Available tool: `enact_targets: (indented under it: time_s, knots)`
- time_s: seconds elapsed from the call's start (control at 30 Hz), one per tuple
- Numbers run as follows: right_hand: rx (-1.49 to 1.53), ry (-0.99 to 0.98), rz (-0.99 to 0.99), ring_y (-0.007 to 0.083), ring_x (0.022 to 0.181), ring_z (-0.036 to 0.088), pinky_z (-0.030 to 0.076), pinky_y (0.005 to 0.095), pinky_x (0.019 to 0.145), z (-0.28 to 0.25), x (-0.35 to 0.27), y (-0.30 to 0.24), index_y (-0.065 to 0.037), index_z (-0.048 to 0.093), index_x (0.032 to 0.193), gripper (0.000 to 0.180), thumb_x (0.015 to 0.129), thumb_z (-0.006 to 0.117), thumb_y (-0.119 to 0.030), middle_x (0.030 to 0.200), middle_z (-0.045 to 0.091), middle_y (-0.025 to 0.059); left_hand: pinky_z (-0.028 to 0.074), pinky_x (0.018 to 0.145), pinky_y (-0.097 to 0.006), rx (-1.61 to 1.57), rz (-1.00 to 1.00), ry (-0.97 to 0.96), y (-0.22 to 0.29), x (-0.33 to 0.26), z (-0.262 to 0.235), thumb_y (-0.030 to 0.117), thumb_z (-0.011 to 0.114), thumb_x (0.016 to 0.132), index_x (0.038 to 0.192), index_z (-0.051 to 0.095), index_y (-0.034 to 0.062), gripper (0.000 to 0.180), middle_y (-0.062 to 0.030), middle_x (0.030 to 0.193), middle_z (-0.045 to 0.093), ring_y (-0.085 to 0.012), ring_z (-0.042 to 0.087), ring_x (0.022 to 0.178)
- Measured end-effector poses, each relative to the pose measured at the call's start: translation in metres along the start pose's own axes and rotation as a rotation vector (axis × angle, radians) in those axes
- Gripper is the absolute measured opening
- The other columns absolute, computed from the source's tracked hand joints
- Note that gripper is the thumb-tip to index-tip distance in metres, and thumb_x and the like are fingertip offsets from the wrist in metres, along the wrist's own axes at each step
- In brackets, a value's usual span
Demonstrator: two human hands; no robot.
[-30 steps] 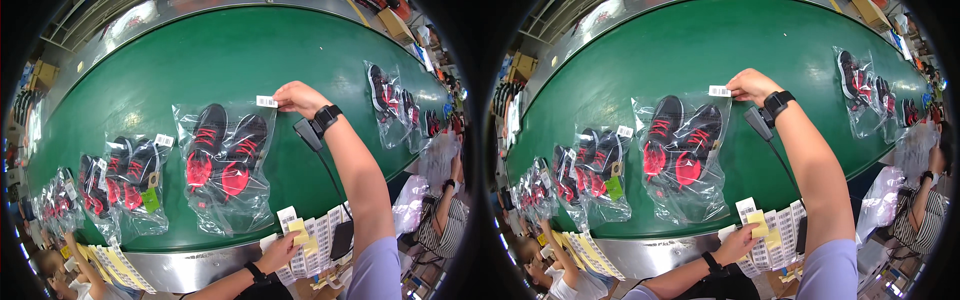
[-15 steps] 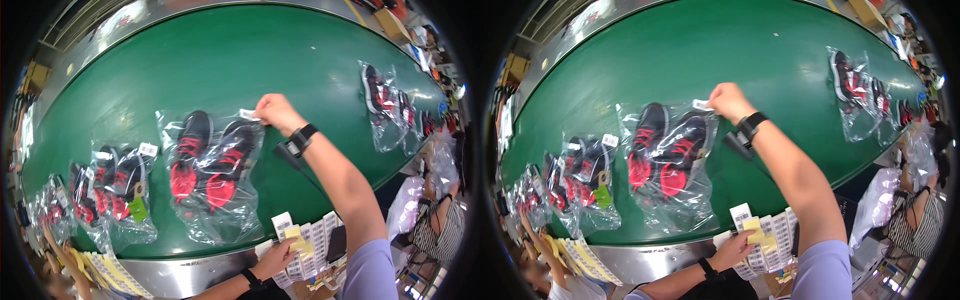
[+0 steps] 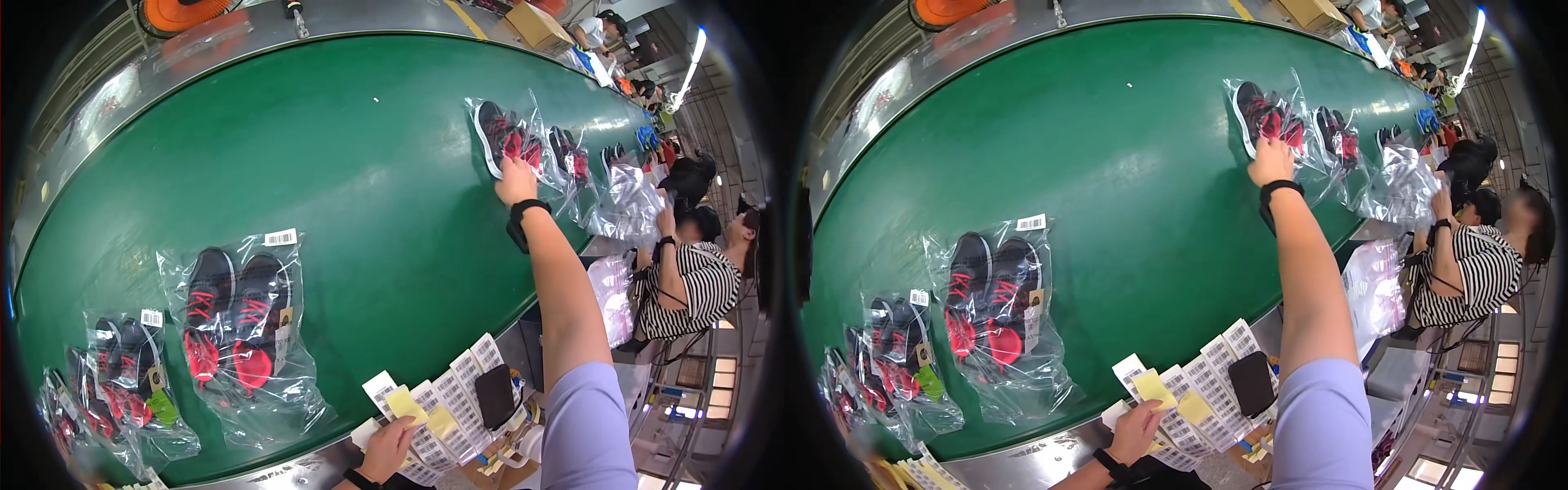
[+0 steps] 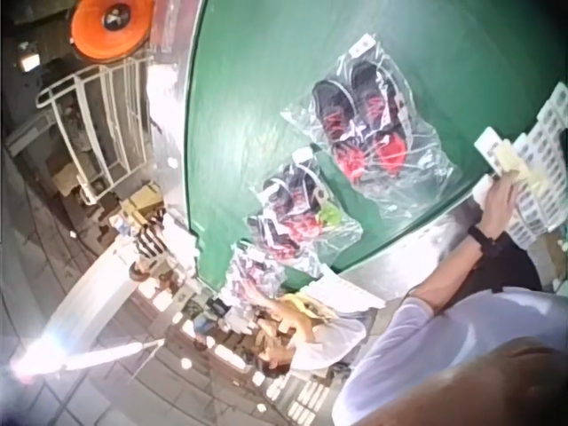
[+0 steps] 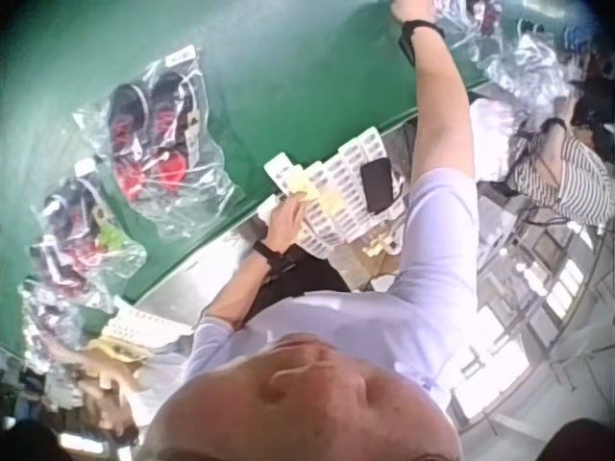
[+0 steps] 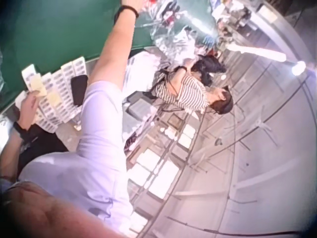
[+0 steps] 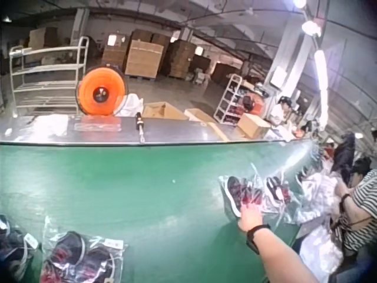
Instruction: The recorder is applying barcode labels to the outside of clear plastic bags containing athletic shoes on a conveyor belt in a factory setting.
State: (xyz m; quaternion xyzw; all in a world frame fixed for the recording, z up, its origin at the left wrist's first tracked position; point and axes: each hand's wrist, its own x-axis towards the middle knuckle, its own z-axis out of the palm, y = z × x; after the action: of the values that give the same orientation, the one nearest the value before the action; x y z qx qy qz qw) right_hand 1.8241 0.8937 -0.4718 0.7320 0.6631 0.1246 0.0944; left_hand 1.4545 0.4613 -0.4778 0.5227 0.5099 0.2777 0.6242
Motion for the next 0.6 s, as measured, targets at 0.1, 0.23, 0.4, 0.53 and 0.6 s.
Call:
enact_targets:
  time_s: [0.1,0.23,0.4,0.53,0.6]
  knots:
    - [-0.069,-0.115,0.012,0.0348,0.115,0.060,0.046,0.0499,0.095,0.002,-0.007,0.000,-0.009,0.066,0.108,0.026,0.081,0.064,-0.012,0.114,0.064,0.0153,0.053,0.057,-0.032,0.031,-0.006,0.008,0.000,-0.003,0.001,0.013,0.072,0.091,0.113,0.066,0.0024,0.025,-0.0133,0.074,0.068,-0.0229,0.067,0.062]
    - [0.165,-0.037,0.045,0.0345,0.097,0.068,0.050,0.0549,0.074,-0.002,-0.027,-0.008,-0.011,0.067,0.087,0.009,0.084,0.060,-0.011,0.100,0.068,0.0131,0.054,0.059,-0.033,-0.005,-0.007,-0.052,0.009,0.004,0.012,0.013,0.074,0.089,0.114,0.067,0.0031,0.028,-0.0142,0.077,0.069,-0.0242,0.069,0.064]
    - [1.290,-0.165,-0.327,0.0238,0.090,0.070,0.057,0.0362,0.078,-0.086,-0.137,-0.161,-0.001,0.065,0.115,0.028,0.087,0.060,0.001,0.101,0.066,0.0152,0.054,0.061,-0.037,0.079,-0.004,0.027,0.004,0.002,0.009,0.011,0.073,0.089,0.115,0.068,0.0033,0.028,-0.0164,0.082,0.070,-0.0283,0.068,0.068]
    - [1.557,-0.264,-0.543,0.0213,0.099,0.068,0.053,0.0323,0.085,-0.147,-0.234,-0.185,0.001,0.067,0.110,0.022,0.088,0.066,0.001,0.117,0.067,0.0124,0.055,0.068,-0.044,0.044,-0.028,0.021,-0.006,0.001,0.012,0.009,0.068,0.091,0.118,0.065,0.0052,0.028,-0.0206,0.090,0.070,-0.0365,0.070,0.079]
    - [1.420,-0.340,-0.472,0.0213,0.090,0.069,0.054,0.0309,0.079,-0.134,-0.277,-0.148,0.003,0.069,0.100,0.012,0.089,0.066,0.001,0.103,0.070,0.0122,0.055,0.068,-0.044,0.046,0.000,-0.006,-0.002,0.014,0.021,0.008,0.066,0.092,0.117,0.065,0.0055,0.025,-0.0209,0.090,0.070,-0.0374,0.070,0.080]
